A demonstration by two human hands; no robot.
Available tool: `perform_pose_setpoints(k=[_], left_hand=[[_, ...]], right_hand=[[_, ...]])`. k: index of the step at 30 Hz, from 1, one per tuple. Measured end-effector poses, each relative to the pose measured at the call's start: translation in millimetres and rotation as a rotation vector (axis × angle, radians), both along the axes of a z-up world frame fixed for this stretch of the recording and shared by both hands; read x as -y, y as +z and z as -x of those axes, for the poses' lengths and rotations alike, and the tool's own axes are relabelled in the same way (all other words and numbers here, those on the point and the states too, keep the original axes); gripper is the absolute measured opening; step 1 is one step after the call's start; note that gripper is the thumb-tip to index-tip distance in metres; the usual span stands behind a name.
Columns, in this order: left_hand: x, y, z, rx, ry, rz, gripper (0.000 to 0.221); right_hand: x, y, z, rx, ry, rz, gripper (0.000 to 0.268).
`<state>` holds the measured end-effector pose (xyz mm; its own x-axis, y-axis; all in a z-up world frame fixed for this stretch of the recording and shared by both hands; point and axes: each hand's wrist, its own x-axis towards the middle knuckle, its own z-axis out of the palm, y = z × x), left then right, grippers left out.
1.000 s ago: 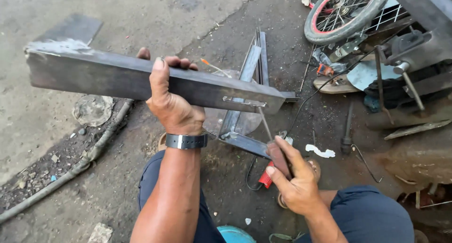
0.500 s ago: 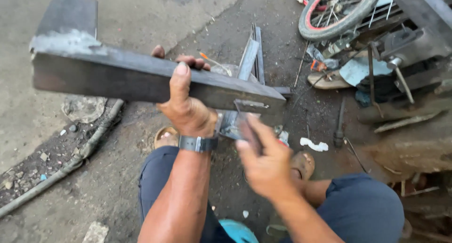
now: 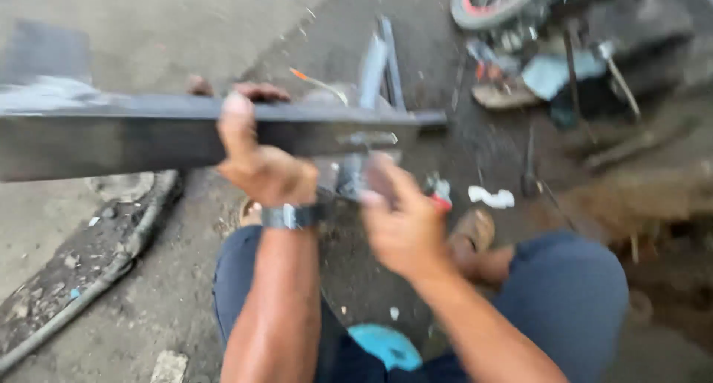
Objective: Using a hand file to smooth and shape a slot in a metal bracket.
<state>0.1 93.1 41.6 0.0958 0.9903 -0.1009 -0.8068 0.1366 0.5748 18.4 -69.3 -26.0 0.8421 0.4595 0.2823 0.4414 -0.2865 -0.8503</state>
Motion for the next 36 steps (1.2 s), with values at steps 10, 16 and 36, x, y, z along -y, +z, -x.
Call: perform_pose_setpoints(k=[10, 16, 36], left_hand=[[-17.1, -37.9, -20.2, -0.480, 0.130, -0.435, 0.079], [-2.9, -3.0, -10.2, -0.104, 0.034, -0.101, 0.023], [7.1, 7.0, -6.3, -0.014, 0.013, -0.095, 0.026]], right_hand=[[-6.7, 10.7, -3.9, 0.044, -0.051, 0.103, 0.043], [10.4, -1.9, -15.1, 0.031, -0.101, 0.226, 0.047], [-8.5, 17.1, 8.1, -0.190, -0.011, 0.125, 0.050]])
